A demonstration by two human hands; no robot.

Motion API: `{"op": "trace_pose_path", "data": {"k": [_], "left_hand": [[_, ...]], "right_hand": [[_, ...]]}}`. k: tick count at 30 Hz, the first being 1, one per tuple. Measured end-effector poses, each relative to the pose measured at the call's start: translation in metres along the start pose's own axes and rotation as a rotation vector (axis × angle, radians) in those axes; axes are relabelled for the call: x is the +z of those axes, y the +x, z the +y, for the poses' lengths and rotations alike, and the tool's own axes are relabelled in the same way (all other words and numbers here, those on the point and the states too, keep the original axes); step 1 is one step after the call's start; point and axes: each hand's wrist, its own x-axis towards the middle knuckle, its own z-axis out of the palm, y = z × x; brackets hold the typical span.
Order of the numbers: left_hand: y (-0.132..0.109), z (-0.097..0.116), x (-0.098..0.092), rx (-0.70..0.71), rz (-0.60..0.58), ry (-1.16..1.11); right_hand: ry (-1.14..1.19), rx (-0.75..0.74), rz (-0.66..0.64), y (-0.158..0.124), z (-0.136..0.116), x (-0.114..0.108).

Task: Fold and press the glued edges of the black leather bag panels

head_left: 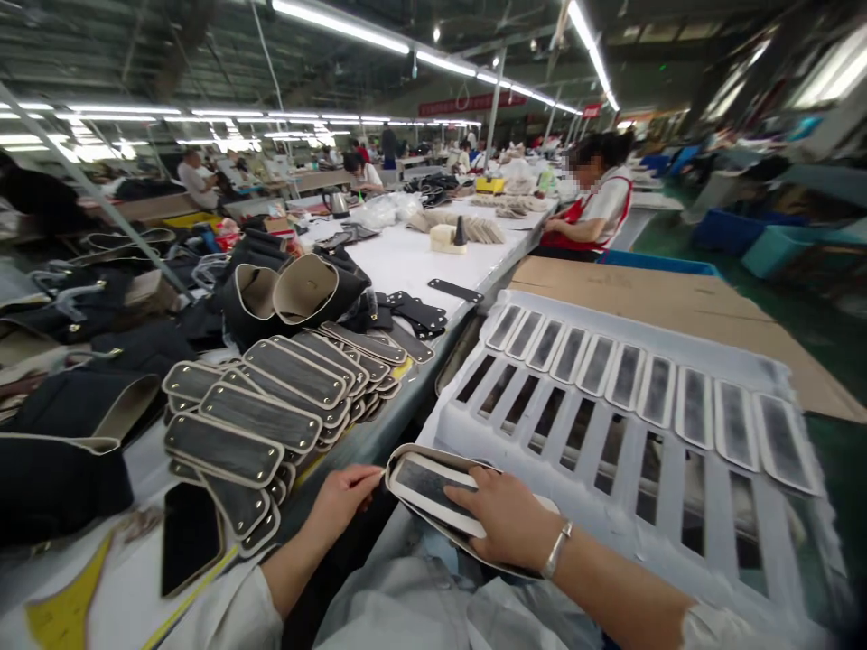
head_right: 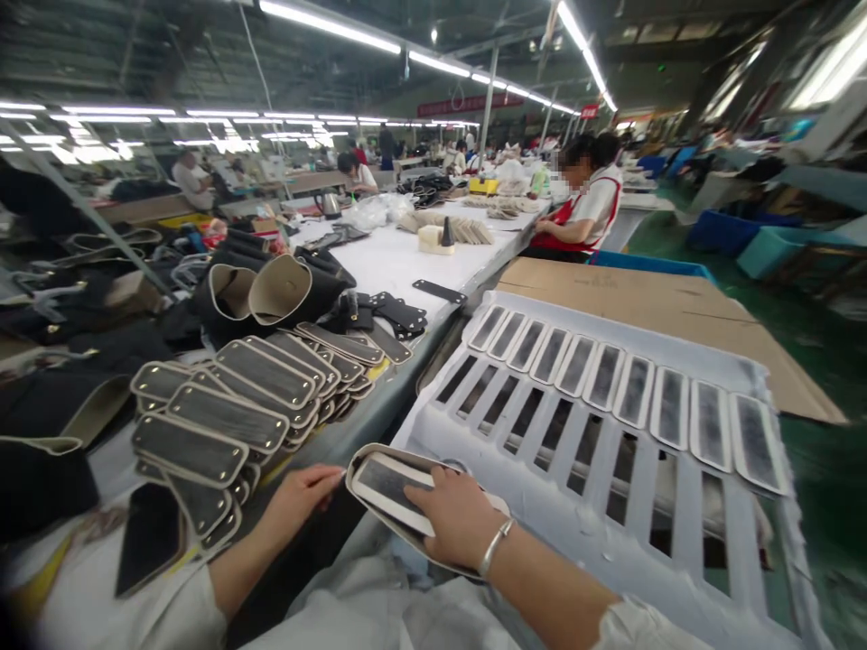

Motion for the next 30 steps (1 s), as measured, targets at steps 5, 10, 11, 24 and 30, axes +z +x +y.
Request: {"op": "trace_pose_path", "data": {"k": [5, 10, 11, 24, 30], "left_hand": [[-0.035, -0.061, -0.015, -0.173, 0.256, -0.126], [-0.009, -0.051, -0.022, -0.034, 0.244, 0.018], [0.005, -0.044, -0.019, 0.021, 0.221, 0.070], [0.232, -0.030, 0.102, 0.868, -0.350, 0.895], [0.283, -0.061, 0.164, 0.999, -0.558, 1.092]], "right_hand": [[-0.032, 0.008, 0.002, 0.002, -0.003, -0.001], [-0.039, -0.007, 0.035, 0.000, -0.003, -0.001], [-0.046, -0.013, 0.034, -0.001, -0.003, -0.001], [-0.180, 0.003, 0.105, 0.005, 0.011, 0.011], [-0.332, 0.000, 0.225, 0.029, 0.030, 0.060]]}}
